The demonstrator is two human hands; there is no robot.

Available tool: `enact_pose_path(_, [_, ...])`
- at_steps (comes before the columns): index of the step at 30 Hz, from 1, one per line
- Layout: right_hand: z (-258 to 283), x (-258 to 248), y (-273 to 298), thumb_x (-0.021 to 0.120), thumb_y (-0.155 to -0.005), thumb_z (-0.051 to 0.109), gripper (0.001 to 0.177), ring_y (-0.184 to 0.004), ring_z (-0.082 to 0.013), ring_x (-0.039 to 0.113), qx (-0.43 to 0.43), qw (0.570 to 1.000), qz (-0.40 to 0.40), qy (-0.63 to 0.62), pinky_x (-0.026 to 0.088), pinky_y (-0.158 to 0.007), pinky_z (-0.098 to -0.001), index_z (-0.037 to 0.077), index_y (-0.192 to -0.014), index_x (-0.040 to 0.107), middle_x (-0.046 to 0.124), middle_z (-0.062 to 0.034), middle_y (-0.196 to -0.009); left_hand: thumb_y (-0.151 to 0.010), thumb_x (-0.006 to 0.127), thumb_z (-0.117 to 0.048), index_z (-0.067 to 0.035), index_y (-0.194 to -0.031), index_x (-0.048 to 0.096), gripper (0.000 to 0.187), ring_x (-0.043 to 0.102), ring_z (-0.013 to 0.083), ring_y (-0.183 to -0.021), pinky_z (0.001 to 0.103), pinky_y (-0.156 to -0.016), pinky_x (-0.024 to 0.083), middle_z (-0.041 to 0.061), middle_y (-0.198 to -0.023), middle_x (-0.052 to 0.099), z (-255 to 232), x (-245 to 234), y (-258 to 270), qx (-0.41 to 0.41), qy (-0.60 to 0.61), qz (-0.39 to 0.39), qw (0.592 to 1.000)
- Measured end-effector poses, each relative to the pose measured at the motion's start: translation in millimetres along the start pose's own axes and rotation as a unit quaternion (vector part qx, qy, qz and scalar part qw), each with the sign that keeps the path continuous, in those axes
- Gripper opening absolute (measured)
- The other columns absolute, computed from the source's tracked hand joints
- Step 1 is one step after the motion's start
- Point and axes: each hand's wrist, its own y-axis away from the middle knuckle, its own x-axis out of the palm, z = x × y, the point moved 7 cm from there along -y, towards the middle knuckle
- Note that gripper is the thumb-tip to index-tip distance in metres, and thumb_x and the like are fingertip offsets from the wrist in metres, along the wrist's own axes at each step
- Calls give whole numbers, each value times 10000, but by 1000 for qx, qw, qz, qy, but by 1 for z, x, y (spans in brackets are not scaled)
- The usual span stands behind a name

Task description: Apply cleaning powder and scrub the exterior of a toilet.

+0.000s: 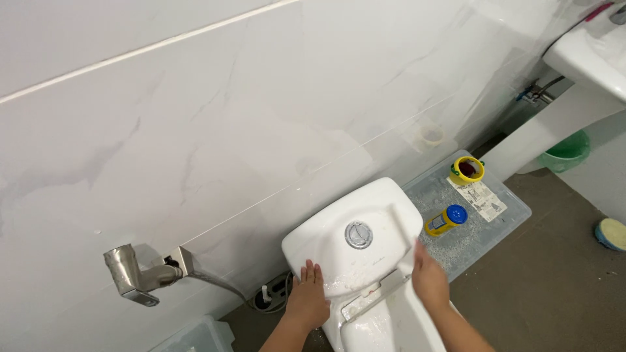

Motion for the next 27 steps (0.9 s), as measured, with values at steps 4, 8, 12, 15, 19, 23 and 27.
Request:
enact_pose_path(4, [24, 3, -54, 436, -1045, 307, 444, -985, -429, 699, 106, 991, 6, -76, 561, -888, -493, 295, -1460, 592, 719, -236, -1131, -1029, 553, -288, 68, -1599, -60, 909, -23, 415, -1583, 511, -1276, 107, 288, -1686, -129, -1, 1, -1, 0, -9, 4, 1000])
enact_pose_path(8, [105, 2, -23, 361, -1078, 376, 440, -958, -355, 750, 61, 988, 137, -23, 533, -981, -466, 333, -1471, 555, 747, -215, -1098, -1020, 567, -287, 65, -1601, -46, 916, -16, 411, -1585, 515, -1274, 106, 280, -1691, -122, 0, 5, -5, 3, -1, -2, 1000])
enact_pose_path(12, [59, 8, -52, 352, -1072, 473, 438, -958, -347, 751, 53, 974, 207, 73, 600, -897, -479, 226, -1315, 621, 748, -200, -1047, -1017, 564, -294, 60, -1603, -40, 913, -1, 408, -1587, 514, -1274, 116, 275, -1692, -110, 6, 7, -7, 8, -2, -2, 1000])
enact_pose_path(15, [20, -4, -110, 318, -1028, 310, 550, -887, -407, 762, 39, 993, 80, 79, 617, -832, -522, 254, -1549, 483, 736, -239, -1024, -1020, 564, -302, 63, -1603, -39, 915, 3, 418, -1585, 516, -1272, 118, 284, -1689, -108, 2, 1, -4, 12, -9, 0, 1000])
enact_pose_path(19, [59, 27, -79, 380, -1050, 346, 437, -974, -426, 702, 11, 995, 89, 32, 548, -921, -532, 260, -1423, 591, 723, -236, -1047, -1017, 579, -309, 79, -1599, -42, 936, -3, 434, -1582, 520, -1274, 110, 303, -1686, -116, -3, -2, 0, 2, -9, 20, 1000])
enact_pose_path(23, [97, 22, -34, 385, -1037, 318, 424, -896, -353, 740, -72, 984, 157, 41, 568, -891, -494, 284, -1411, 583, 731, -184, -1003, -1004, 593, -323, 82, -1595, -35, 953, 4, 436, -1582, 526, -1274, 113, 301, -1687, -110, -4, -5, 0, 5, -12, 20, 1000])
enact_pose_path(27, [75, -23, -64, 318, -1080, 321, 483, -822, -354, 770, 89, 980, 167, 60, 639, -802, -470, 262, -1537, 462, 723, -188, -892, -1002, 598, -322, 67, -1597, -44, 958, -11, 436, -1582, 521, -1274, 109, 292, -1687, -119, 6, 1, -8, 5, 1, 18, 1000])
